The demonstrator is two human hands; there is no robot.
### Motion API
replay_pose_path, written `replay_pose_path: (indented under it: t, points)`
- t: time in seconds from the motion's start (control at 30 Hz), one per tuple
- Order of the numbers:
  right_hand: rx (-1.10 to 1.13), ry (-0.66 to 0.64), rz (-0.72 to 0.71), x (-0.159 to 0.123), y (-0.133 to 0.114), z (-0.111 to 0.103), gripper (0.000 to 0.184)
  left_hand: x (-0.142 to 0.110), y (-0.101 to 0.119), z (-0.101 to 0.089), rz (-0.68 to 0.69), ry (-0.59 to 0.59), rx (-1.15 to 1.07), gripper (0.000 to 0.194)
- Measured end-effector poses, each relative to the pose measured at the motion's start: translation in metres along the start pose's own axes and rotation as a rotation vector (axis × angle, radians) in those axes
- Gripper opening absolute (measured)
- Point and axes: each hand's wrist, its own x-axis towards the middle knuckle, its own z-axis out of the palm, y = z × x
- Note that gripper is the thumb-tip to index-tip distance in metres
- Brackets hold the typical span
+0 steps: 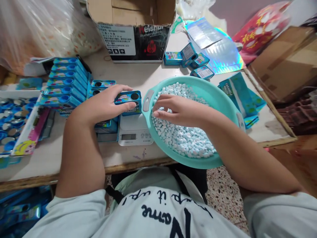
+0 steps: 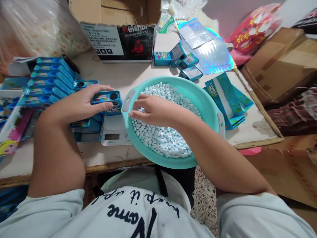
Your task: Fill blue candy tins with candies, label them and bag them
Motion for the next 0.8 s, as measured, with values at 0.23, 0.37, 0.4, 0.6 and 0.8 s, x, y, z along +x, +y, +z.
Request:
replay_pose_path:
  t: [0.23,0.37,0.4,0.6,0.8]
  points:
    - [0.006,-0.005,0.005,-0.002,-0.001,-0.001,0.031,0.0,-0.001,0.0,-0.018,-0.011,-0.034,0.063]
    - [0.005,0.009,0.022,-0.001,0.002,0.0,0.031,0.0,-0.003,-0.001,-0.022,0.0,-0.039,0.062]
    - [0.013,0.019,0.029,-0.001,0.003,0.0,0.031,-0.001,-0.003,-0.002,-0.024,0.009,-0.033,0.062]
    - [-0.013,0.119,0.071,0.003,0.012,-0.002,0.026,-0.003,-0.002,-0.004,-0.001,0.043,0.005,0.056]
    - [-0.321,0.425,0.171,-0.009,0.038,-0.042,0.026,-0.004,-0.005,-0.005,-0.013,0.052,0.032,0.064]
